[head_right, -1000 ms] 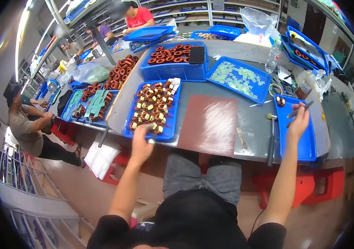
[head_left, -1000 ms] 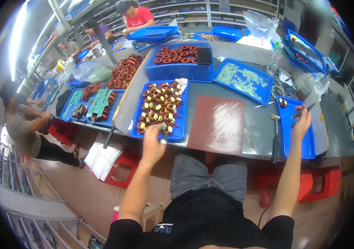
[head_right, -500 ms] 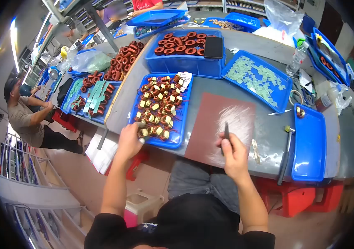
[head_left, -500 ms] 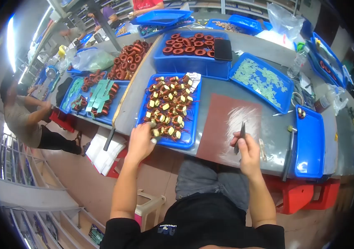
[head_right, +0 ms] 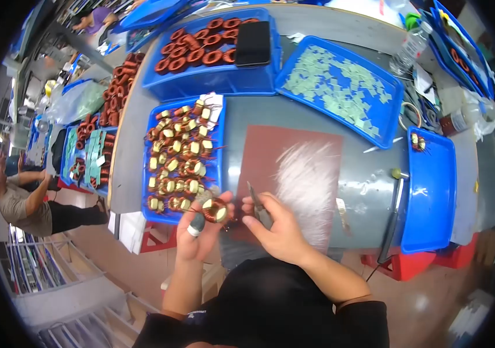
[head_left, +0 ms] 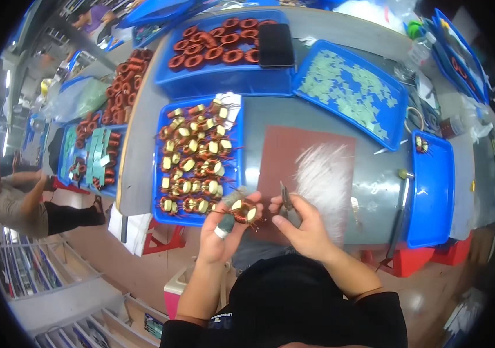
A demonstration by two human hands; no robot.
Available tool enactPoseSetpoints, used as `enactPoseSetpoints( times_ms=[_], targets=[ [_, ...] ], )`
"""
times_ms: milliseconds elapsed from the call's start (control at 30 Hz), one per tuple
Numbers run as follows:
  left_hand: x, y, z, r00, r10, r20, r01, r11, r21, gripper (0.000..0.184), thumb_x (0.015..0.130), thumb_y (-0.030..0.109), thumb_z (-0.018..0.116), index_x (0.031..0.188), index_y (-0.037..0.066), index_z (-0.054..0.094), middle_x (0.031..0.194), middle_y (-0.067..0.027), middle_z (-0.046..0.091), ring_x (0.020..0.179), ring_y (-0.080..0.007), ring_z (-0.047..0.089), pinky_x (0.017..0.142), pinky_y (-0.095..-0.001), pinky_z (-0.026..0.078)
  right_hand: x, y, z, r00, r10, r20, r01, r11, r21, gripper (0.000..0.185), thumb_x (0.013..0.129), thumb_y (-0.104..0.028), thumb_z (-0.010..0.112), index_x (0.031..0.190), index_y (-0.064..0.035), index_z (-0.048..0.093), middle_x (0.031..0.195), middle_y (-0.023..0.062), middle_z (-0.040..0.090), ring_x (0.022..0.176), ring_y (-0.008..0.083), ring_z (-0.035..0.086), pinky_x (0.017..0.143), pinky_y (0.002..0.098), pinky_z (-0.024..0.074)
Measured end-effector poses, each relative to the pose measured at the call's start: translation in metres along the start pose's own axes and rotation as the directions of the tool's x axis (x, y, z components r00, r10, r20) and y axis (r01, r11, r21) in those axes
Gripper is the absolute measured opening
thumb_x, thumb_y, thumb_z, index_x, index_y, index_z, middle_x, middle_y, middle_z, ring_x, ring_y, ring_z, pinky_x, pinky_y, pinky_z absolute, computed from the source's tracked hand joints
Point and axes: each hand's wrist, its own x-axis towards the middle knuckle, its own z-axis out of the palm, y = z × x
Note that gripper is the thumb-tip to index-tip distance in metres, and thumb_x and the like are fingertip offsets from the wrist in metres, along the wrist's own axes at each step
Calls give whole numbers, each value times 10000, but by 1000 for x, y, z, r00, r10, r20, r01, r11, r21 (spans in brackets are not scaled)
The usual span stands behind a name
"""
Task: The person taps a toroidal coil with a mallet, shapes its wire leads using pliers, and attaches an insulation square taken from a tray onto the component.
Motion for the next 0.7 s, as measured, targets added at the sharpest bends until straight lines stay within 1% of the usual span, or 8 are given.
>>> enactPoseSetpoints(
  times_ms=[67, 200, 333, 367, 433, 533, 633, 700],
  targets=[
    [8, -13, 10, 997, -76, 15, 77, 996, -47, 483, 1044, 247, 474, 1418, -55, 427, 1447, -306, 464, 1241, -354, 569, 1062, -450, 457, -5, 0, -10, 999, 5, -33, -4, 1000, 8, 286, 901, -41, 669, 1172, 33, 615, 1065, 114, 646, 1031, 203, 640, 920, 323, 492],
    [19, -38, 17, 987, -149, 64, 155, 981, -113, 500, 1063, 319, 398, 1401, -45, 454, 1428, -296, 488, 1136, -303, 599, 970, -409, 491, -22, 1, -37, 996, -42, -74, 36, 996, -78, 261, 918, -65, 650, 1157, 37, 630, 1029, 131, 649, 986, 240, 643, 884, 339, 498],
    [20, -48, 29, 983, -181, 3, 180, 980, 88, 450, 1030, 228, 522, 1394, -27, 453, 1348, -232, 564, 1076, -248, 622, 943, -379, 505, -43, -1, -65, 1000, -7, 12, 9, 979, -202, 274, 909, -80, 652, 1161, 26, 634, 998, 156, 640, 931, 315, 631, 816, 365, 498],
    [20, -51, 29, 983, -181, 35, 168, 957, 237, 441, 1010, 191, 566, 1382, -19, 458, 1314, -197, 584, 1057, -228, 628, 941, -368, 505, -45, 0, -68, 1000, -8, -4, 7, 981, -194, 274, 909, -80, 652, 1161, 26, 634, 998, 156, 640, 931, 315, 631, 816, 365, 498],
    [21, -51, 35, 975, -205, 91, 145, 885, 443, 442, 960, 108, 657, 1347, 3, 473, 1224, -113, 621, 1021, -175, 631, 936, -330, 503, -50, 1, -73, 985, -159, -64, 120, 906, -406, 308, 856, -49, 683, 1152, 30, 651, 983, 158, 635, 894, 310, 624, 801, 363, 491],
    [17, -50, 43, 968, -245, 50, 167, 783, 598, 525, 919, 118, 701, 1368, 12, 450, 1209, -144, 622, 976, -177, 620, 845, -309, 521, -50, -2, -76, 977, -206, -53, 146, 831, -538, 330, 834, -66, 709, 1149, 15, 654, 975, 139, 635, 893, 318, 615, 800, 376, 496],
    [12, -48, 42, 962, -270, 46, 171, 723, 669, 453, 945, 55, 656, 1351, 10, 460, 1210, -103, 615, 1017, -159, 625, 913, -310, 516, -47, -3, -71, 953, -301, -30, 218, 752, -623, 308, 835, -107, 717, 1123, -20, 653, 910, 113, 586, 839, 314, 593, 734, 408, 487],
    [8, -49, 43, 967, -248, 53, 150, 729, 668, 442, 948, 48, 645, 1347, 13, 458, 1190, -99, 611, 984, -155, 622, 883, -307, 519, -44, -7, -69, 955, -296, 7, 228, 720, -655, 308, 826, -107, 723, 1115, -28, 654, 896, 102, 581, 828, 306, 591, 728, 407, 485]
  ],
)
